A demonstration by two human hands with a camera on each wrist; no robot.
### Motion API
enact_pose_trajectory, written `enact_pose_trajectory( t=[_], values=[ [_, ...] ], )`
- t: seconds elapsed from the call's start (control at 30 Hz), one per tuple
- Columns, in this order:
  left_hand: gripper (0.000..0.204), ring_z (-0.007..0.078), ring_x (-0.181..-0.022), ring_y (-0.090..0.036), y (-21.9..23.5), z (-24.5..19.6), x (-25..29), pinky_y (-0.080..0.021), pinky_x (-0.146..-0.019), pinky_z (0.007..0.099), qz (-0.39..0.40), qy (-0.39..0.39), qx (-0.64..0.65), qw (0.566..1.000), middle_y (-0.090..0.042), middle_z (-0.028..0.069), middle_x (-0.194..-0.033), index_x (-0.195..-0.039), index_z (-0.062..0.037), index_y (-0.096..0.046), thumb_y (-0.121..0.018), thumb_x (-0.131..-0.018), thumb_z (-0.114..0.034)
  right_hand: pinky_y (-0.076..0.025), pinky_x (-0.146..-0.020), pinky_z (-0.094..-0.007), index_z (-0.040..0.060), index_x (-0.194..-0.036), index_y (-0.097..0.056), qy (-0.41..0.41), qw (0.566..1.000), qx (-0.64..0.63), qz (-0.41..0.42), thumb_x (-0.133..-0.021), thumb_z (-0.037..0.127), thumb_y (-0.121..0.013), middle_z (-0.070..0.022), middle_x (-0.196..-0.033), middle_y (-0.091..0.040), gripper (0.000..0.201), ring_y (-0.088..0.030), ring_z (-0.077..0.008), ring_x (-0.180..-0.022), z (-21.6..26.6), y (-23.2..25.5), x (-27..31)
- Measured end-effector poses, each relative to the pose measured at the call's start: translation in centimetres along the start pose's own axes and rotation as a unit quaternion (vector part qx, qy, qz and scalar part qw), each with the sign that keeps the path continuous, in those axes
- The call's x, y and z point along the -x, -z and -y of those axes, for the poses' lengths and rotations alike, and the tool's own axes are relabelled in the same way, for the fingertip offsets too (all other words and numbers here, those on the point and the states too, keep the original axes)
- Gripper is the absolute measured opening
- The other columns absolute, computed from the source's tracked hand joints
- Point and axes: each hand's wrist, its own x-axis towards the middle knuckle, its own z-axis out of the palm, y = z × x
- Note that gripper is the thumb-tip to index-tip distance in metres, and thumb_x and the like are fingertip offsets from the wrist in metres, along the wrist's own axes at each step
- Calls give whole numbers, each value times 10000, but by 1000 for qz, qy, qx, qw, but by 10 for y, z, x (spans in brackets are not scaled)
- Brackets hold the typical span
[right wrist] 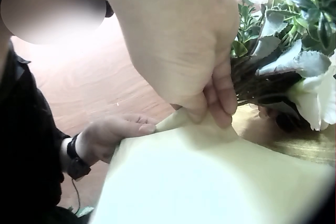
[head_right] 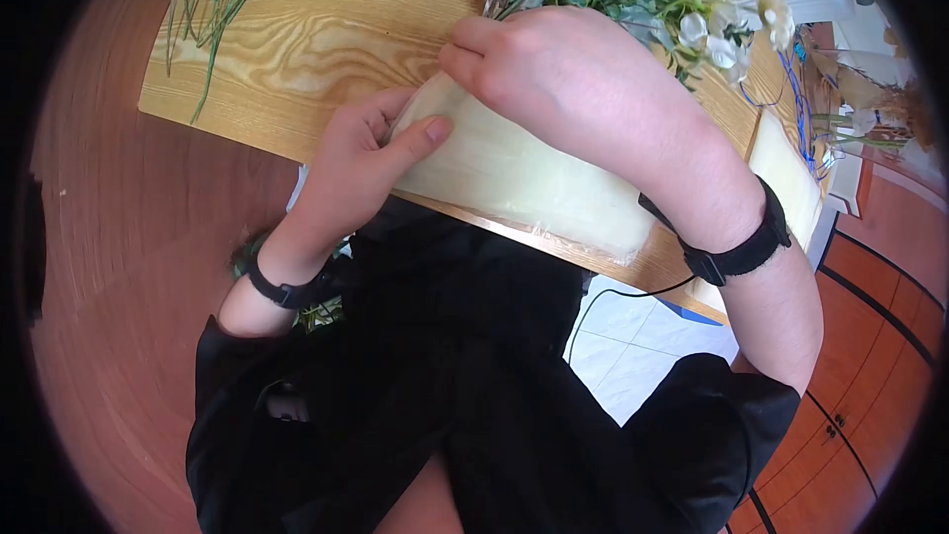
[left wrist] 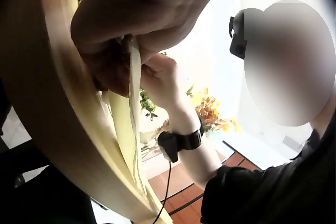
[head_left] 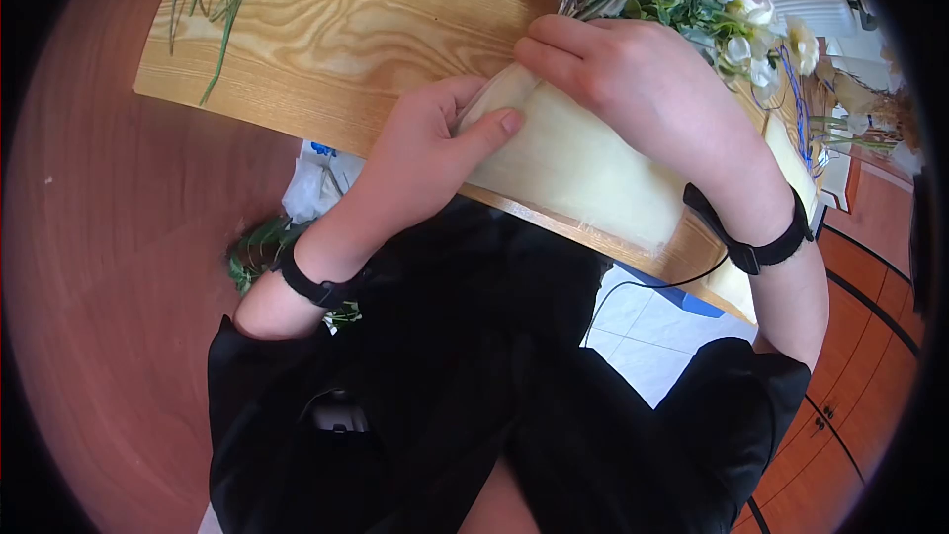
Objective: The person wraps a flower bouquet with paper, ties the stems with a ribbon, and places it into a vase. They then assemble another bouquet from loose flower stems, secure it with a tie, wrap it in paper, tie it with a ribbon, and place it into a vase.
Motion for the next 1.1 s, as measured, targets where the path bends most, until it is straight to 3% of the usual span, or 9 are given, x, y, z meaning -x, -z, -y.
enact_pose_trajectory(
  t=[0.2,0.27,0.5,0.57,0.63,0.77,0.87,0.93,1.1],
  values=[
    [358,72,-936,-616,6,6,6,-479,-835,234,6,-6,62,998,-692,55,-1049,-1235,56,-603,-645,-950,-157,-539,-635,-376,33,-945,-632,-8,1000,-3,6,-784,64,-579,-96,-852,-576,173,-669,-282,-763,-2,5,0],
    [365,76,-952,-615,7,7,9,-477,-848,237,-20,-10,20,1000,-688,59,-1066,-1244,57,-597,-645,-948,-151,-537,-720,-376,4,-1126,-635,-32,996,0,77,-782,65,-565,-101,-1034,-622,356,-665,-299,-850,0,10,-2],
    [314,143,-972,-651,20,12,12,-517,-848,294,-4,-42,112,993,-685,88,-1075,-1224,57,-598,-582,-975,-132,-543,-735,-374,-5,-1106,-648,-38,997,10,59,-782,35,-552,-109,-1038,-629,340,-665,-311,-858,-12,10,0],
    [300,172,-986,-662,28,15,15,-536,-846,326,-6,-32,178,983,-685,100,-1071,-1216,57,-596,-563,-982,-129,-538,-679,-389,7,-985,-643,-16,1000,-2,-21,-773,47,-559,-120,-866,-592,232,-665,-304,-792,-21,7,3],
    [284,217,-1008,-671,31,15,18,-563,-832,361,-62,-31,129,989,-682,117,-1063,-1201,56,-584,-533,-991,-127,-537,-689,-388,2,-998,-650,-29,1000,5,-3,-767,40,-562,-124,-873,-600,250,-665,-306,-802,-24,12,5],
    [257,193,-935,-682,25,-7,13,-546,-807,299,-55,-18,236,970,-680,115,-1068,-1168,44,-587,-538,-992,-136,-540,-691,-384,1,-1014,-655,-19,1000,17,-12,-763,40,-568,-121,-884,-604,268,-665,-306,-808,-23,10,2],
    [260,152,-798,-667,16,-16,2,-542,-757,290,-75,-13,141,987,-697,104,-971,-1118,29,-625,-563,-969,-175,-541,-689,-384,2,-1022,-656,-23,1000,-2,-5,-766,40,-569,-117,-884,-603,274,-665,-303,-804,-13,7,1],
    [258,103,-738,-627,17,-16,-4,-496,-691,257,-25,-24,-123,992,-695,59,-852,-1111,28,-627,-581,-965,-179,-541,-687,-384,3,-1027,-657,-26,1000,0,-5,-768,41,-570,-115,-882,-601,276,-666,-301,-801,-10,5,-1],
    [262,63,-907,-632,22,-13,-2,-493,-782,199,21,6,-78,997,-692,48,-1018,-1128,46,-609,-621,-966,-159,-541,-680,-388,10,-1015,-656,-30,1000,5,1,-779,50,-572,-113,-863,-589,254,-666,-303,-787,-9,7,2]
  ],
)
